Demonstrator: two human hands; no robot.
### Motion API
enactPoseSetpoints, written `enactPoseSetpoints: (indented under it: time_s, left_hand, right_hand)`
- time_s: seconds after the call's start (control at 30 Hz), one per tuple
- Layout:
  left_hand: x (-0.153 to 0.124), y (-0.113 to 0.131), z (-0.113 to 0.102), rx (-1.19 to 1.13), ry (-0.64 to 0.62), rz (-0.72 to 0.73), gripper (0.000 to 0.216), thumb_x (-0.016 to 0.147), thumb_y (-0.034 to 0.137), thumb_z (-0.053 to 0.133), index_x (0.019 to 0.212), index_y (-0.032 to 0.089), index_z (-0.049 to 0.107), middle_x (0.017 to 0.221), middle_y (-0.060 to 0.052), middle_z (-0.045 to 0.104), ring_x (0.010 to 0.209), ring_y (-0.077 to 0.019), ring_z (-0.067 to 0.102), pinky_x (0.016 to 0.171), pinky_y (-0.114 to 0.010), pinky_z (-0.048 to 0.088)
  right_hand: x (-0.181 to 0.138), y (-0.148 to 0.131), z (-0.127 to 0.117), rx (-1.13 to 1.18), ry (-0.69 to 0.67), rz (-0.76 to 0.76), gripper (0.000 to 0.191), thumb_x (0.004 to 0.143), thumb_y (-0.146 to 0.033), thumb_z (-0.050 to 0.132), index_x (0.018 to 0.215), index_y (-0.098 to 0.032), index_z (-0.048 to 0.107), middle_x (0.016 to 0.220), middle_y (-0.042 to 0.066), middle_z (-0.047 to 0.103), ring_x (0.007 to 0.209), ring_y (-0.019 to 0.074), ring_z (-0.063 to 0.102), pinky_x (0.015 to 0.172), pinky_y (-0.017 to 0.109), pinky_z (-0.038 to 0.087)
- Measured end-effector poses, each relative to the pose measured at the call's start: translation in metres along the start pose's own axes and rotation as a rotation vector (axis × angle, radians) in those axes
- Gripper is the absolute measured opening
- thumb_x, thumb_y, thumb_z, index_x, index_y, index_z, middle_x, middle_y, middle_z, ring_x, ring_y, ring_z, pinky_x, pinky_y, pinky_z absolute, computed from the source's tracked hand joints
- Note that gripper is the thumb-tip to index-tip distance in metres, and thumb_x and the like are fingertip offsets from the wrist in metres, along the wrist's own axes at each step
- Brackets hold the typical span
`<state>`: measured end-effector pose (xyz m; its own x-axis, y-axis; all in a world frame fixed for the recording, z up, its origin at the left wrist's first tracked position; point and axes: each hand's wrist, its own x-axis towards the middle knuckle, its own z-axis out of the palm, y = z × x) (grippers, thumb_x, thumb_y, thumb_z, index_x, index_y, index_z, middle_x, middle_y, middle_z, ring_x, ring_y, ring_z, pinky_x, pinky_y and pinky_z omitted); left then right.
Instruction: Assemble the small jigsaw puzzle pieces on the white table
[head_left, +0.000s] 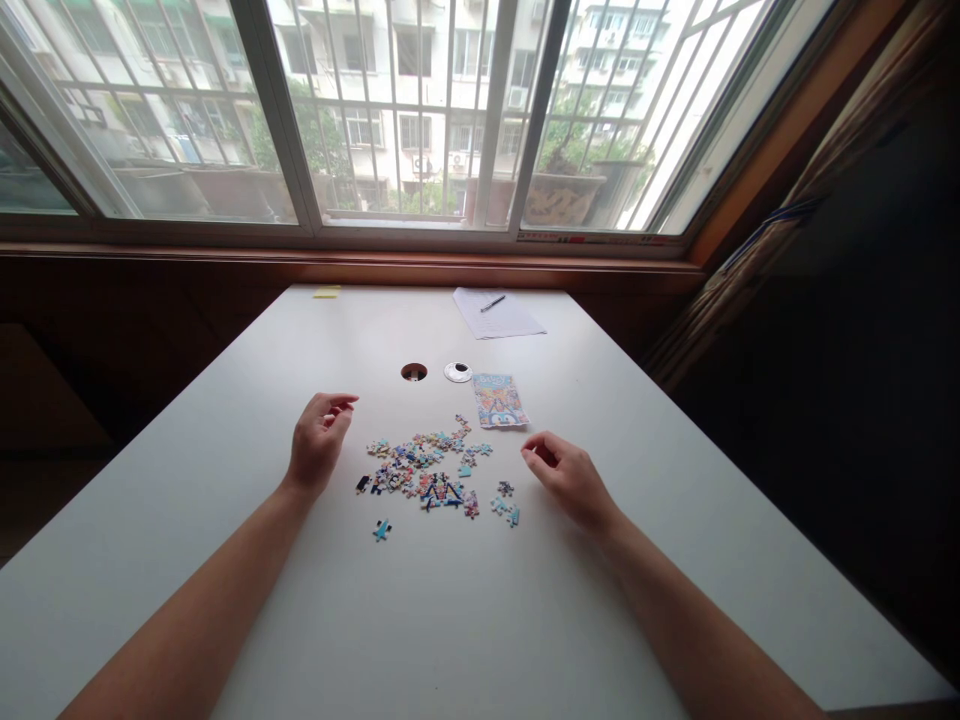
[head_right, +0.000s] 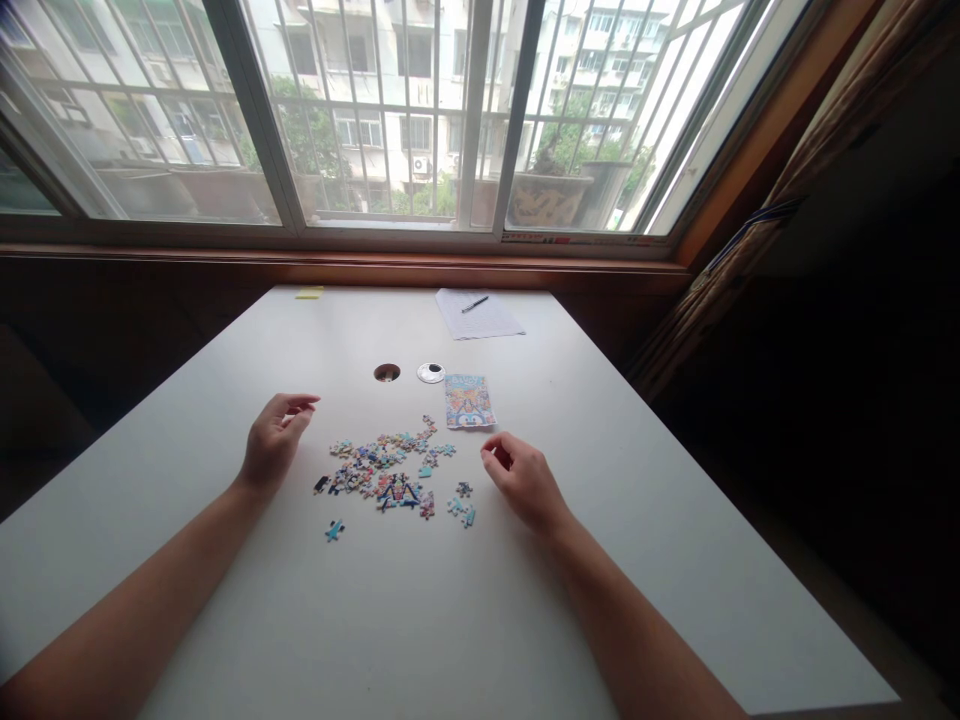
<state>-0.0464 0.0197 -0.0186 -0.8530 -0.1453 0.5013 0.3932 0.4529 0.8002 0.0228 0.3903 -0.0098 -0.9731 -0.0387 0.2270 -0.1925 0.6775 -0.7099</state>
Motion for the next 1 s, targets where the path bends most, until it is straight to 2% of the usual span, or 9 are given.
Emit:
enactPoseSetpoints:
  time_s: [1.0]
  left_hand:
    - [0.0005, 0.0003, 0.0029, 0.01, -0.08, -0.06, 0.024, 0.086, 0.029, 0.055, 0.101, 0.018, 0.07, 0.095, -0.005, 0.066, 0.086, -0.0185, 0.06, 0.075, -0.029, 0.051]
  right_hand:
    - [0.0008, 0.0032, 0.0041, 0.005, -0.045, -0.009, 0.017, 0.09, -0.035, 0.054, 0.086, -0.021, 0.063, 0.064, -0.004, 0.052, 0.06, 0.014, 0.048, 0.061, 0.026, 0.037]
